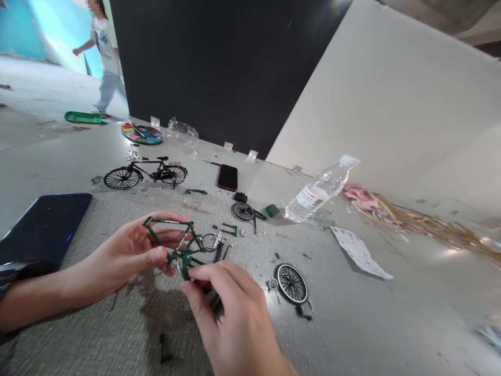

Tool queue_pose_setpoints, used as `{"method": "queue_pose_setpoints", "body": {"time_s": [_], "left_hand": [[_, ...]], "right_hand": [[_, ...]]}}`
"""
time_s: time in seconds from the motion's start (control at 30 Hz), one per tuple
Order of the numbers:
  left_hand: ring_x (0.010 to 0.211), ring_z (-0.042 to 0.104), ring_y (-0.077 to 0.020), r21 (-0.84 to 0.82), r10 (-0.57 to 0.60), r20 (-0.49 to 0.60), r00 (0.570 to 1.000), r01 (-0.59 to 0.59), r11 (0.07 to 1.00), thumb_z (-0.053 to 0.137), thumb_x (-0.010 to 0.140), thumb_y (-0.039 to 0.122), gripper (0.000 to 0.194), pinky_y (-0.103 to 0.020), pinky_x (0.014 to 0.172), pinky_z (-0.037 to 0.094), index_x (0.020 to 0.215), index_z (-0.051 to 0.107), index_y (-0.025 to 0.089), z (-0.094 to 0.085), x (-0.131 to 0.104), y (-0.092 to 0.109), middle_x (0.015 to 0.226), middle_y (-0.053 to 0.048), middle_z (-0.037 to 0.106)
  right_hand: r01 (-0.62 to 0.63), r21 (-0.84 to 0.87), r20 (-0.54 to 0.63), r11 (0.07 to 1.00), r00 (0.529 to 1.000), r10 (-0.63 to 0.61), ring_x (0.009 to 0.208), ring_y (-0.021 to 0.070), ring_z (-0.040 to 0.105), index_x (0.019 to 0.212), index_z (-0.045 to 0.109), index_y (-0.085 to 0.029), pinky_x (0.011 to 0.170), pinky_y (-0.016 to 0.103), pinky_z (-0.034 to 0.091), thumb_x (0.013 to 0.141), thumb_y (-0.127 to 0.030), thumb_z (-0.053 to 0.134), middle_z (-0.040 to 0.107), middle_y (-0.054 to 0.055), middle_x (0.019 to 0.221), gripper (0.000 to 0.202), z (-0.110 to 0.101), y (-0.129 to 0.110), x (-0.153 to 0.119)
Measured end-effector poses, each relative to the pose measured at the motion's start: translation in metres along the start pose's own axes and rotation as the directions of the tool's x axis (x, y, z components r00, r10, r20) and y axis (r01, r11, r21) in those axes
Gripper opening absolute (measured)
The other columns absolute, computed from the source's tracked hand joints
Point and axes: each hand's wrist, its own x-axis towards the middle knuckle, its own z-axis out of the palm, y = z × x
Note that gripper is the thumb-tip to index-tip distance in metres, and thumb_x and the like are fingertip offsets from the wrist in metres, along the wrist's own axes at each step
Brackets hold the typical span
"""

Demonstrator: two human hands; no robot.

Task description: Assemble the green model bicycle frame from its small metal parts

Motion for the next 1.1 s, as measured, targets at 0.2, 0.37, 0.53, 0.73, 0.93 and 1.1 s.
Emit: {"method": "queue_pose_setpoints", "body": {"time_s": [0.2,0.37,0.53,0.73,0.93,1.1], "left_hand": [[0.115,0.067,-0.0281,0.058,-0.023,0.001,1.000,0.023,0.998,0.077,0.088,0.028,0.045,-0.026,0.069,0.061,0.128,0.057,0.019,0.0035,-0.0017,0.0051,0.120,-0.015,0.073],[0.111,0.068,-0.0277,0.072,-0.023,-0.012,1.000,0.024,0.997,0.076,0.089,0.030,0.047,-0.029,0.070,0.061,0.130,0.057,0.019,0.0031,-0.0017,0.0039,0.121,-0.016,0.072],[0.112,0.067,-0.0267,0.048,-0.013,0.012,1.000,0.012,0.999,0.076,0.089,0.028,0.043,-0.028,0.072,0.060,0.128,0.058,0.021,0.0028,-0.0009,0.0027,0.120,-0.014,0.072],[0.111,0.067,-0.0245,0.035,-0.017,0.013,1.000,0.016,0.999,0.075,0.089,0.026,0.041,-0.029,0.075,0.060,0.126,0.059,0.021,0.0039,-0.0012,0.0048,0.116,-0.012,0.072],[0.100,0.069,-0.0213,0.014,-0.025,-0.028,0.999,0.025,1.000,0.077,0.089,0.027,0.041,-0.028,0.074,0.060,0.125,0.058,0.019,0.0046,-0.0012,0.0061,0.110,-0.011,0.073],[0.092,0.068,-0.0184,0.020,-0.027,-0.079,0.997,0.028,0.999,0.080,0.086,0.026,0.045,-0.025,0.070,0.058,0.124,0.059,0.018,0.0055,-0.0012,0.0063,0.106,-0.010,0.072]], "right_hand": [[-0.108,0.077,0.024,0.991,0.994,0.107,0.059,0.0107,0.067,0.081,0.072,-0.022,0.058,0.020,0.054,0.087,-0.020,0.070,0.072,-0.003,0.071,0.007,-0.0004,-0.0010,0.0056],[-0.111,0.102,0.043,0.989,0.993,0.107,0.059,0.0109,0.065,0.081,0.073,-0.022,0.057,0.020,0.052,0.089,-0.021,0.067,0.071,-0.002,0.071,0.010,-0.0012,-0.0022,0.0066],[-0.105,0.113,0.063,0.988,0.993,0.099,0.062,0.0101,0.066,0.081,0.073,-0.022,0.058,0.020,0.051,0.090,-0.020,0.066,0.071,-0.001,0.073,0.012,-0.0016,-0.0015,0.0054],[-0.141,0.116,0.086,0.983,0.988,0.132,0.062,0.0093,0.066,0.081,0.072,-0.021,0.059,0.019,0.051,0.091,-0.022,0.065,0.071,-0.002,0.074,0.012,-0.0006,-0.0014,0.0068],[-0.114,0.087,0.023,0.990,0.993,0.112,0.065,0.0098,0.067,0.088,0.071,-0.021,0.062,0.019,0.052,0.094,-0.023,0.063,0.072,-0.001,0.077,0.010,-0.0010,-0.0022,0.0044],[-0.082,0.093,0.032,0.992,0.996,0.079,0.069,0.0096,0.068,0.088,0.071,-0.022,0.064,0.018,0.052,0.093,-0.021,0.063,0.072,-0.001,0.080,0.010,-0.0008,-0.0016,0.0031]]}}
